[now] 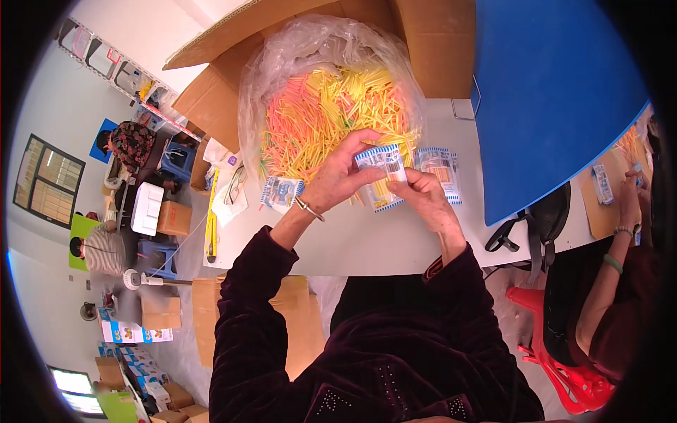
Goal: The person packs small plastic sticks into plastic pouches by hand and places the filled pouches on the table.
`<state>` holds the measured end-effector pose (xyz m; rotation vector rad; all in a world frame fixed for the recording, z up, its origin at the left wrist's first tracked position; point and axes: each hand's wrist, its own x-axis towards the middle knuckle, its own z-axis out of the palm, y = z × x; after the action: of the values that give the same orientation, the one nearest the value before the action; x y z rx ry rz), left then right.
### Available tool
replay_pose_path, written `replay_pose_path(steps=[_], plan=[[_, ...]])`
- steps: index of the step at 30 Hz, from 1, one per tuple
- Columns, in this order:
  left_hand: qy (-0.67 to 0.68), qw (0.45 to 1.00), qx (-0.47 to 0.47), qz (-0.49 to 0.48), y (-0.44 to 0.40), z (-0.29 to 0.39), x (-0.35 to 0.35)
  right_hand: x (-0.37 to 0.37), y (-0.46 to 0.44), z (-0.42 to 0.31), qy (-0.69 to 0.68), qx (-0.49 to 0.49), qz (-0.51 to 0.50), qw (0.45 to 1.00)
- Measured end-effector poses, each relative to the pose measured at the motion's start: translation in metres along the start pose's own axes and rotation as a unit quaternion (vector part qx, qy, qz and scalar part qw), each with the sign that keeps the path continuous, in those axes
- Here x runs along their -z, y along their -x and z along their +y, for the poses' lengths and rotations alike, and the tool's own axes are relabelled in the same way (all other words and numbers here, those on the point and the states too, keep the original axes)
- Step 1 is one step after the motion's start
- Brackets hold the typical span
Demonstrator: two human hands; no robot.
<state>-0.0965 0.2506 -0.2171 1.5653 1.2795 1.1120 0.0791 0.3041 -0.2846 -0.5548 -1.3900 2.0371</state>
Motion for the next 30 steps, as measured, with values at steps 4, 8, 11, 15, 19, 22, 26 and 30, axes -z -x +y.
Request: replay_pose_path(steps=[4, 8, 11, 15, 19, 22, 26, 30], plan=[[-0.095, 0.995, 0.012, 0.015, 0.001, 0.002, -0.003, 0.000, 0.001, -0.002, -0.002, 0.005, -0.005, 1.000], [-0.091, 0.995, 0.010, 0.031, 0.002, -0.001, -0.005, 0.001, -0.001, 0.001, 0.013, 0.023, 0.000, 1.000], [-0.031, 0.999, -0.007, 0.032, 0.000, -0.001, -0.005, 0.003, -0.003, 0.002, 0.035, 0.033, 0.001, 0.999], [-0.045, 0.999, 0.004, 0.027, -0.002, -0.004, -0.003, 0.001, -0.003, 0.002, 0.033, 0.036, 0.006, 0.999], [0.027, 0.999, -0.017, 0.044, 0.009, -0.007, 0.012, 0.008, -0.002, 0.007, 0.067, 0.062, 0.029, 0.995], [-0.084, 0.991, -0.027, 0.105, 0.031, -0.008, 0.054, 0.035, 0.004, 0.002, 0.152, 0.127, 0.114, 0.973], [-0.092, 0.975, 0.041, 0.200, 0.075, -0.030, 0.107, 0.057, 0.013, -0.010, 0.330, 0.094, 0.194, 0.919], [-0.344, 0.899, 0.187, 0.197, 0.113, -0.067, 0.138, 0.063, 0.013, 0.008, 0.575, 0.104, 0.259, 0.769]])
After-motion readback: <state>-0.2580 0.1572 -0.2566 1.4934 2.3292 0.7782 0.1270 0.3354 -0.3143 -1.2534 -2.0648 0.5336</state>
